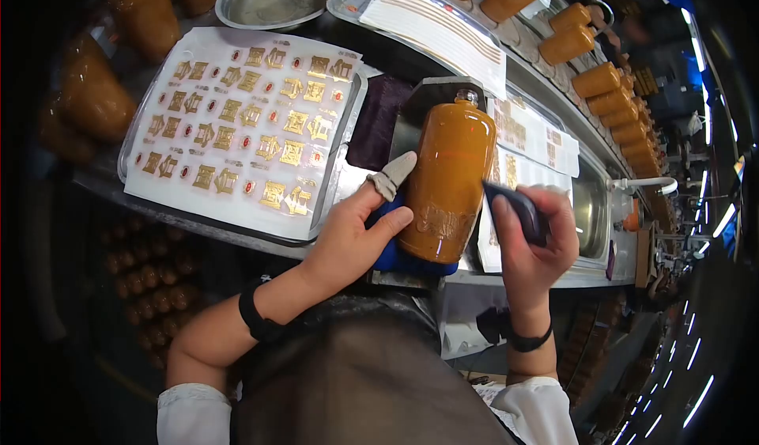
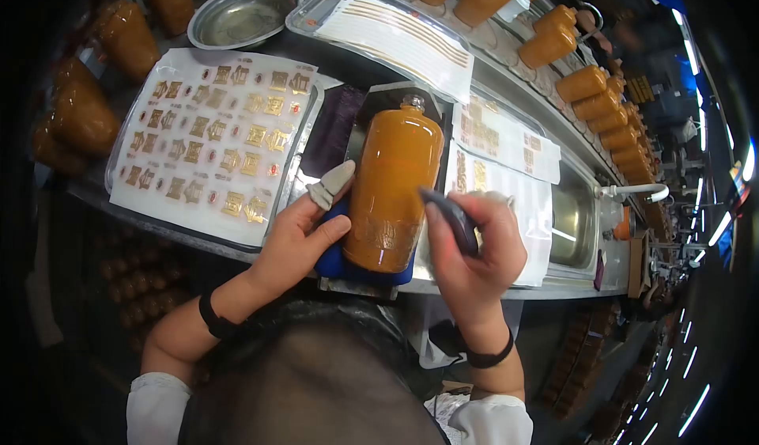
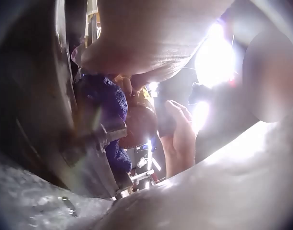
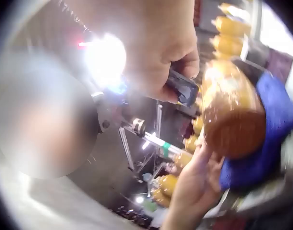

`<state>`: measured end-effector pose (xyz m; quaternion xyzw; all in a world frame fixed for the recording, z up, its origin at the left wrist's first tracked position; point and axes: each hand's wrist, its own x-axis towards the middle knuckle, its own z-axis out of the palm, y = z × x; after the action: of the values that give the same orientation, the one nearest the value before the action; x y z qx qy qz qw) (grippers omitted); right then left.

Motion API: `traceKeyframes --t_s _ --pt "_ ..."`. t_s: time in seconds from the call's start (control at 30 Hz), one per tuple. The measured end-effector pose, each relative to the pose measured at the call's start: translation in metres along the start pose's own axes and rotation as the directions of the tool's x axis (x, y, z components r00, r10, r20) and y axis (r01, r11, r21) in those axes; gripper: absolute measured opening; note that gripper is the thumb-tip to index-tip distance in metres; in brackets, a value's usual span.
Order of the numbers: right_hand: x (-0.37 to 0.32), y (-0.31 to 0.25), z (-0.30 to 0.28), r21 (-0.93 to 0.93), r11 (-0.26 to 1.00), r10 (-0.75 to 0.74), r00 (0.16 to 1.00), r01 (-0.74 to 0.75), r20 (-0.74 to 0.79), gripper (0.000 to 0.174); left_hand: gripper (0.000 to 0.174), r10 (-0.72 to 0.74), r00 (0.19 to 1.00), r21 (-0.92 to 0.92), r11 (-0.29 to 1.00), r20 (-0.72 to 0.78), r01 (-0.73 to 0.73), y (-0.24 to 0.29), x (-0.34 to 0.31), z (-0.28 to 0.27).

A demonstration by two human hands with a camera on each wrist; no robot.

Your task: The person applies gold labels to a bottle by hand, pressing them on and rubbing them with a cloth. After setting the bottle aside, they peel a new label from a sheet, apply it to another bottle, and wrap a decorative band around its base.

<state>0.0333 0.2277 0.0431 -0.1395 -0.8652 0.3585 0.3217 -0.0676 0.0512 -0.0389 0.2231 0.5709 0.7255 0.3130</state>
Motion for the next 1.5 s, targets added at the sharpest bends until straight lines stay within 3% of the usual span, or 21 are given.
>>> traceKeyframes --t_s 0.03,0.1,0.17,0.23,0.27,0.3,0.37,0.5,0.6,0.7,0.83,0.97,1.0,1.03,1.1,1.17,1.27,1.3,1.4,1.43,1.5 --pt "-0.003 -0.006 -0.005 0.073 0.996 0.054 0.996 -0.060 0.077 0.020 0.061 0.084 0.996 0.212 0.973 0.025 -0.088 0.002 -0.004 -0.003" --pt "-0.011 -0.007 -0.007 0.055 0.991 -0.132 0.958 0.122 0.254 0.022 0.059 0.219 0.966 0.583 0.770 0.137 -0.258 0.010 -0.017 -0.008" --pt "-0.015 0.014 -0.003 -0.016 1.000 0.001 1.000 -0.001 0.017 0.022 0.047 0.300 0.915 0.644 0.650 0.271 -0.404 0.019 -0.026 -0.005" --pt "-0.014 0.016 -0.006 0.107 0.984 0.157 0.978 -0.144 -0.134 0.022 0.042 0.324 0.885 0.719 0.520 0.333 -0.461 0.018 -0.030 -0.001" --pt "-0.020 0.014 -0.009 0.166 0.971 0.189 0.978 -0.172 -0.091 0.022 0.053 0.318 0.883 0.736 0.492 0.345 -0.464 0.011 -0.029 -0.004" --pt "-0.024 0.017 -0.006 0.087 0.996 0.035 0.995 -0.027 -0.092 0.022 0.049 0.310 0.892 0.750 0.488 0.329 -0.447 0.012 -0.027 -0.004" --pt "-0.030 0.006 -0.007 0.163 0.984 0.084 0.995 -0.075 -0.049 0.023 0.041 0.297 0.907 0.770 0.486 0.300 -0.414 0.014 -0.023 -0.001" --pt "-0.034 0.013 -0.001 0.105 0.994 0.005 0.994 0.006 -0.106 0.025 0.066 0.343 0.899 0.772 0.479 0.274 -0.418 0.005 -0.021 0.001" --pt "-0.041 0.014 0.000 -0.030 0.992 -0.126 0.992 0.126 -0.029 0.027 0.069 0.349 0.902 0.787 0.468 0.252 -0.401 0.008 -0.021 0.002" --pt "-0.047 0.005 -0.001 0.106 0.994 0.014 0.995 -0.003 -0.100 0.026 0.065 0.351 0.923 0.764 0.548 0.159 -0.340 0.004 -0.025 0.000" --pt "-0.048 0.000 -0.013 0.190 0.978 0.078 0.997 -0.081 0.026 0.023 0.064 0.390 0.876 0.765 0.459 0.283 -0.452 0.012 -0.025 0.005" --pt "-0.028 0.000 -0.007 0.071 0.982 -0.186 0.967 0.176 0.176 0.023 0.068 0.397 0.882 0.792 0.438 0.255 -0.426 0.012 -0.018 0.004" --pt "-0.021 0.002 -0.002 0.049 0.978 -0.206 0.971 0.202 0.117 0.023 0.068 0.387 0.890 0.793 0.449 0.242 -0.411 0.013 -0.019 0.004" --pt "-0.018 0.003 0.005 0.081 0.994 -0.073 0.997 0.072 0.001 0.024 0.069 0.376 0.898 0.795 0.460 0.230 -0.396 0.013 -0.020 0.004" --pt "-0.003 0.011 0.005 -0.048 0.976 -0.214 0.976 0.211 -0.049 0.023 0.073 0.353 0.910 0.804 0.463 0.219 -0.373 0.013 -0.022 0.002" --pt "-0.014 0.010 0.000 -0.101 0.891 -0.430 0.894 0.442 0.125 0.032 0.077 0.324 0.930 0.815 0.483 0.174 -0.321 0.013 -0.025 -0.001" --pt "-0.044 0.002 0.005 -0.020 0.786 -0.604 0.775 0.618 0.183 0.028 0.083 0.361 0.908 0.795 0.477 0.212 -0.375 0.014 -0.026 0.001" --pt "-0.050 -0.001 0.001 0.087 0.818 -0.572 0.790 0.569 0.218 0.031 0.084 0.376 0.900 0.787 0.476 0.222 -0.393 0.013 -0.026 0.003" --pt "-0.049 0.019 -0.008 0.131 0.963 -0.235 0.972 0.236 -0.021 0.042 0.085 0.386 0.875 0.743 0.484 0.293 -0.462 0.013 -0.017 0.018" --pt "-0.055 0.027 -0.008 0.125 0.981 -0.142 0.989 0.146 -0.039 0.040 0.085 0.402 0.859 0.735 0.469 0.317 -0.491 0.013 -0.013 0.024" --pt "-0.063 0.029 -0.002 0.127 0.928 -0.354 0.935 0.350 0.009 0.037 0.085 0.423 0.847 0.767 0.408 0.321 -0.495 0.014 -0.011 0.029"
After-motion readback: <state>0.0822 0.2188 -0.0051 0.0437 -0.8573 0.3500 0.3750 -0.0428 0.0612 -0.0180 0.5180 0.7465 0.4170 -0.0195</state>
